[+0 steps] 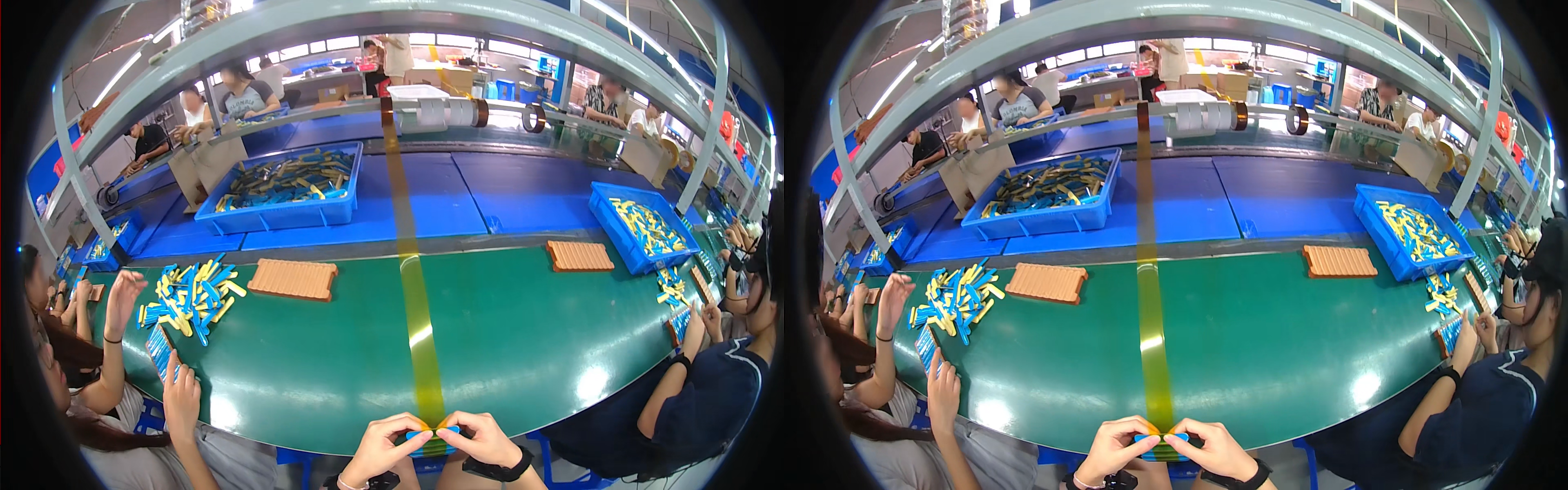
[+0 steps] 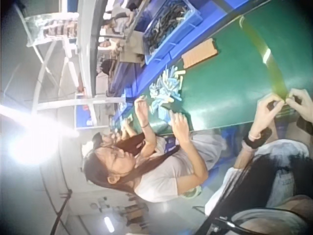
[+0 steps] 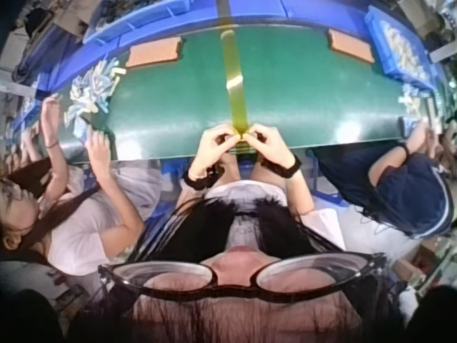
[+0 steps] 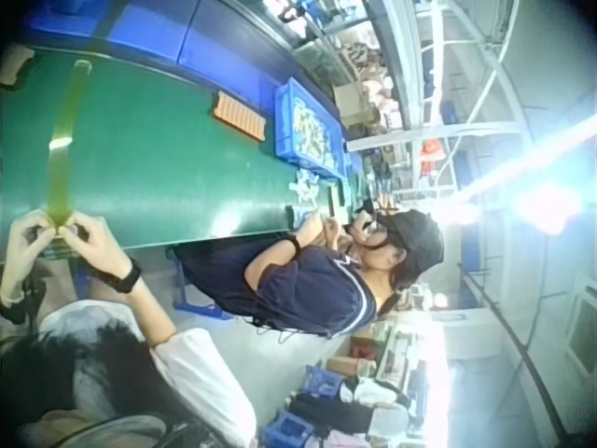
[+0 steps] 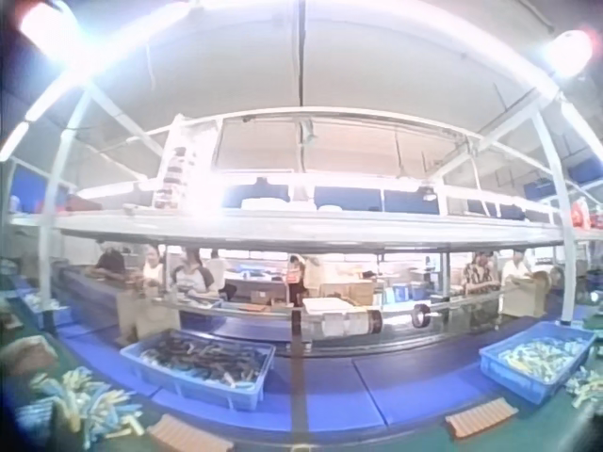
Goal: The person is assembling small colorful plastic components on a production line.
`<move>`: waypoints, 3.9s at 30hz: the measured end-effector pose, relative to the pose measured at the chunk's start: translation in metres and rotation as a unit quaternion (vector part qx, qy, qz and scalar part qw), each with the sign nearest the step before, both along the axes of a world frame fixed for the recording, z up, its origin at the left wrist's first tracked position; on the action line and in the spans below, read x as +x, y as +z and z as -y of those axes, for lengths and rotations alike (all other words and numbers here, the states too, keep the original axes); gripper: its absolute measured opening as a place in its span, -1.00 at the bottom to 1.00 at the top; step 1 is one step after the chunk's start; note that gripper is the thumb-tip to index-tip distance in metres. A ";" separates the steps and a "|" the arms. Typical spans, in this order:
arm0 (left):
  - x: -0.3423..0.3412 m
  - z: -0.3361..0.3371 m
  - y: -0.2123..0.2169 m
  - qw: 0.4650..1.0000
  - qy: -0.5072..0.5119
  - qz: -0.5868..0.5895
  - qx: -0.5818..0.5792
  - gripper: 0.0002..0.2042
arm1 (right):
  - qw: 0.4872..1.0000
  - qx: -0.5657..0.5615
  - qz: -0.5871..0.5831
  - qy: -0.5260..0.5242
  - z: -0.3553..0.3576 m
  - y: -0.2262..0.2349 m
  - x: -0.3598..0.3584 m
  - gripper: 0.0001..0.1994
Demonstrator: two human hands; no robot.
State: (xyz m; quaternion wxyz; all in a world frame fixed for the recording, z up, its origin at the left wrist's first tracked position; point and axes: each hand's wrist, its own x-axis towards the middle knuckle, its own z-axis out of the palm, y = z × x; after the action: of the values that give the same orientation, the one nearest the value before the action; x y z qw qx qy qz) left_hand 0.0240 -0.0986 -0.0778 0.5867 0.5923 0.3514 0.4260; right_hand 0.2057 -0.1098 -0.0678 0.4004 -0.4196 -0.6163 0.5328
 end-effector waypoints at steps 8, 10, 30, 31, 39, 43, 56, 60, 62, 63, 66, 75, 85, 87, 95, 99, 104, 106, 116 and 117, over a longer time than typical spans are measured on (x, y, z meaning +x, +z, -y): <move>0.002 0.004 0.000 0.999 0.028 -0.013 0.016 -0.91 | 0.999 -0.003 0.011 0.034 -0.004 -0.003 0.004 -0.85; 0.003 0.004 0.002 1.000 0.022 0.002 0.016 -0.90 | 0.999 0.002 0.007 0.032 -0.004 -0.005 0.005 -0.86; 0.002 0.008 0.006 0.998 0.027 -0.037 0.034 -0.89 | 0.999 -0.003 -0.004 0.038 -0.002 -0.008 0.005 -0.88; 0.001 0.011 0.007 0.997 0.033 -0.048 0.043 -0.89 | 0.999 -0.002 -0.005 0.040 -0.001 -0.007 0.005 -0.88; 0.005 0.010 0.007 0.997 0.044 -0.047 0.044 -0.89 | 0.999 -0.021 -0.021 0.030 -0.002 -0.010 0.003 -0.87; -0.001 0.013 0.009 0.994 0.066 -0.063 0.055 -0.89 | 0.997 -0.063 -0.027 0.028 -0.003 -0.007 0.002 -0.88; -0.069 -0.018 0.005 0.774 0.441 -0.438 0.120 -0.02 | 0.952 -0.196 -0.234 -0.008 0.000 -0.004 0.013 -0.84; -0.054 -0.012 0.004 0.801 0.436 -0.386 0.142 -0.05 | 0.947 -0.218 -0.234 -0.033 0.011 0.000 0.009 -0.84; -0.036 -0.001 0.005 0.807 0.406 -0.398 0.158 -0.03 | 0.951 -0.189 -0.233 -0.078 0.017 0.002 0.003 -0.88; -0.026 0.006 0.005 0.805 0.398 -0.405 0.170 -0.02 | 0.952 -0.161 -0.232 -0.118 0.021 0.005 -0.002 -0.91; 0.001 0.021 0.007 0.818 0.358 -0.410 0.185 0.02 | 0.961 -0.138 -0.204 -0.128 0.025 0.021 -0.009 -0.92; -0.020 0.028 0.012 0.853 0.204 -0.444 0.182 -0.33 | 0.982 -0.153 0.000 -0.106 0.083 0.018 -0.006 -0.88; 0.014 0.073 0.014 0.861 0.177 -0.445 0.171 -0.44 | 0.956 -0.142 -0.132 -0.222 0.076 0.001 -0.017 -0.79; 0.021 0.074 0.021 0.835 0.222 -0.453 0.220 -0.55 | 0.960 -0.134 -0.104 -0.224 0.079 -0.006 -0.009 -0.78; 0.029 0.066 0.013 0.843 0.200 -0.444 0.230 -0.42 | 0.934 -0.178 -0.140 -0.276 0.077 -0.014 -0.011 -0.77; 0.028 0.063 0.011 0.830 0.195 -0.466 0.235 -0.41 | 0.928 -0.189 -0.139 -0.288 0.077 -0.020 -0.011 -0.77; 0.011 0.059 0.019 0.823 0.143 -0.476 0.274 -0.52 | 0.924 -0.201 -0.142 -0.291 0.081 -0.024 -0.010 -0.77; -0.007 0.047 0.010 0.809 0.075 -0.450 0.372 -0.62 | 0.916 -0.208 -0.149 -0.310 0.078 -0.022 -0.012 -0.76; -0.017 0.019 0.017 0.729 -0.126 -0.395 0.544 -0.88 | 0.937 -0.173 -0.107 -0.285 0.079 -0.018 -0.010 -0.77; -0.019 0.020 0.016 0.751 -0.132 -0.385 0.520 -0.88 | 0.941 -0.172 -0.099 -0.275 0.079 -0.016 -0.008 -0.78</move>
State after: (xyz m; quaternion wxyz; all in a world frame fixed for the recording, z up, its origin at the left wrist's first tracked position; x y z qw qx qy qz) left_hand 0.0054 -0.1187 -0.0617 0.0533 0.9603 0.1898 0.1971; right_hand 0.1976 -0.1885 -0.0840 0.5121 -0.5803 -0.3335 0.5383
